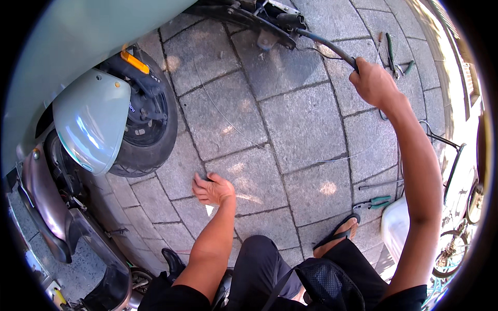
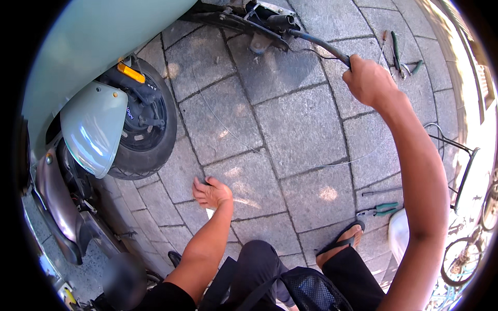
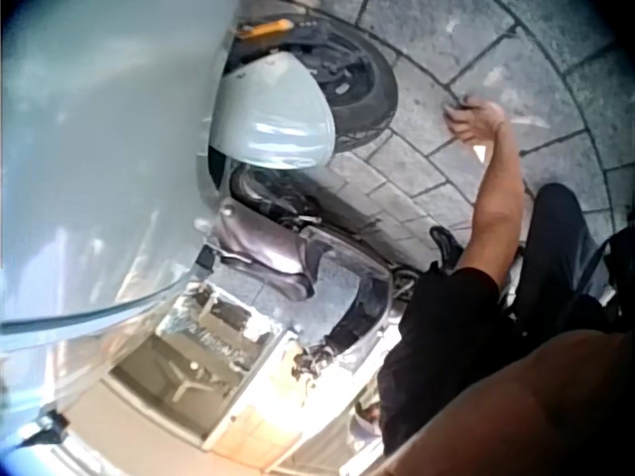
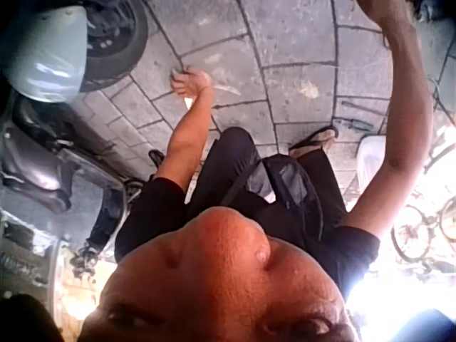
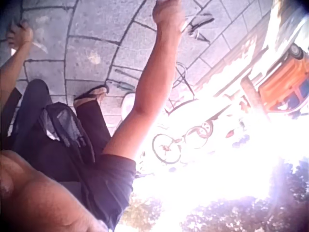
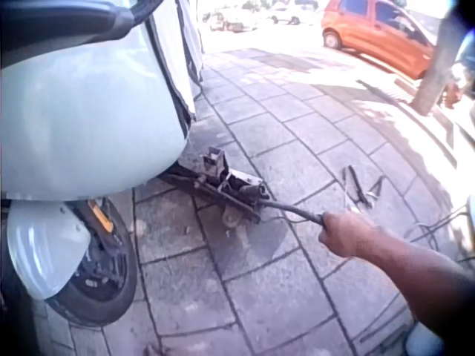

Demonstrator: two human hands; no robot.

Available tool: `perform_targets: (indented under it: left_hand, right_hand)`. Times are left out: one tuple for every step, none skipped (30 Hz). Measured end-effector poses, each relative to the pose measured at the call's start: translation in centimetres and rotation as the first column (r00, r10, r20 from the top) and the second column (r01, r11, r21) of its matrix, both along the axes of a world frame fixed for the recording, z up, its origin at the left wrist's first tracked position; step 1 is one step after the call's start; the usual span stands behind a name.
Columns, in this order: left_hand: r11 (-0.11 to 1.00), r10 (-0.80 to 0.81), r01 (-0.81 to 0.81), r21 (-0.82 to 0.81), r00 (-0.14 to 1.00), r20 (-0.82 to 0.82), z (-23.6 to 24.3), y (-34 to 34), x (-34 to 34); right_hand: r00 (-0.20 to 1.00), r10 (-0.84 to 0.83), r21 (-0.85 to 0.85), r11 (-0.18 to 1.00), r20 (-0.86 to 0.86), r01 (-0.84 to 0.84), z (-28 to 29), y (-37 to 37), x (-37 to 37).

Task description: The person uses a hammer to strike and adjust a metal bracket attached to the front wheel assembly of a light blue scooter. They repeatedly hit the bracket while holding it with their left hand, occasionally repositioning the tool and the bracket. The task appears to involve mechanical adjustment or repair of the scooter's front suspension or brake components.

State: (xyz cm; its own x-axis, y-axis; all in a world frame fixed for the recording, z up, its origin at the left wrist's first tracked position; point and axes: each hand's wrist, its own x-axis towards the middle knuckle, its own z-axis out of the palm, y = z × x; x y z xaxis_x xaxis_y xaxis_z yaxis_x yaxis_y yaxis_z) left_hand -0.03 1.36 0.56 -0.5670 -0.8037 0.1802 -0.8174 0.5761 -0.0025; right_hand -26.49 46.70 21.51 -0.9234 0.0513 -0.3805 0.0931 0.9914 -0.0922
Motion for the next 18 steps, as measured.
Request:
perform_targets:
  left_hand:
    - [1.0,-0.004,0.004,-0.007,1.0,0.001,0.0,0.0,0.0]
    - [1.0,-0.009,0.009,-0.013,1.0,0.002,0.0,0.0,0.0]
    - [1.0,-0.003,0.003,-0.025,1.0,0.01,0.1,-0.2,0.1]
    - [1.0,-0.003,0.003,-0.03,1.0,0.008,0.4,-0.2,-0.1]
    - [0.999,-0.002,0.002,-0.036,1.0,0.006,0.6,-0.2,-0.2]
    - [0.999,-0.004,0.005,-0.043,1.0,0.003,0.6,-0.2,-0.2]
    - [0.999,-0.006,0.006,-0.05,1.0,0.0,0.6,-0.2,-0.2]
    - [0.998,-0.008,0.008,-0.058,1.0,-0.004,0.7,-0.1,-0.2]
    - [0.999,-0.004,0.004,-0.051,1.0,0.0,0.9,0.0,-0.1]
    - [0.999,-0.008,0.008,-0.038,1.0,0.0,0.9,0.3,-0.3]
    - [0.999,0.0,0.0,-0.045,1.0,0.014,1.2,-0.2,0.2]
    - [0.999,-0.003,0.004,-0.054,1.0,0.021,1.4,-0.3,0.6]
    - [0.998,-0.001,0.002,-0.06,1.0,0.011,1.2,-0.3,0.2]
    - [0.998,-0.003,0.004,-0.063,1.0,0.005,0.9,0.0,-0.1]
    - [0.999,-0.009,0.009,-0.046,1.0,-0.005,0.8,0.4,-0.5]
    - [0.999,-0.016,0.015,-0.036,1.0,-0.009,0.9,0.5,-0.6]
    - [0.999,-0.017,0.017,-0.029,1.0,-0.016,1.0,0.6,-0.7]
    - [0.999,-0.016,0.016,-0.035,1.0,-0.024,0.9,0.5,-0.8]
  right_hand:
    - [0.999,0.043,-0.042,0.998,0.015,-0.042,1.0,0.2,-0.8]
    - [0.984,-0.09,-0.127,0.986,0.153,0.11,2.1,0.2,-1.6]
    - [0.969,-0.121,-0.12,0.981,0.214,0.149,3.4,-0.6,-2.6]
    - [0.952,-0.158,-0.107,0.976,0.262,0.192,4.8,-0.8,-3.1]
    - [0.957,-0.126,-0.106,0.982,0.263,0.158,5.1,-0.2,-3.8]
    - [0.961,-0.119,-0.095,0.985,0.25,0.146,5.2,-0.4,-3.8]
    - [0.965,-0.11,-0.085,0.987,0.237,0.134,5.1,-1.0,-3.7]
    - [0.969,-0.101,-0.075,0.99,0.223,0.12,4.9,-1.4,-3.5]
    - [0.982,-0.076,-0.09,0.992,0.173,0.092,4.3,-1.4,-2.7]
    - [0.992,0.118,0.017,0.993,0.053,-0.119,2.2,0.3,-1.7]
    - [0.998,-0.013,0.091,0.996,0.058,0.008,1.8,-1.6,0.1]
    - [0.996,-0.027,0.129,0.992,0.086,0.016,0.4,-1.6,2.0]
    - [0.991,-0.087,0.096,0.992,0.101,0.078,-0.9,-1.3,3.6]
    - [0.968,-0.166,0.085,0.985,0.189,0.152,-1.7,-1.0,5.1]
    - [0.964,-0.19,0.096,0.98,0.188,0.175,-3.6,0.1,6.9]
    - [0.934,-0.238,0.109,0.97,0.265,0.217,-4.6,0.1,7.5]
    - [0.971,-0.175,0.102,0.982,0.165,0.16,-4.8,-0.6,7.7]
    - [0.991,-0.113,0.104,0.989,0.067,0.105,-4.9,-1.6,7.7]
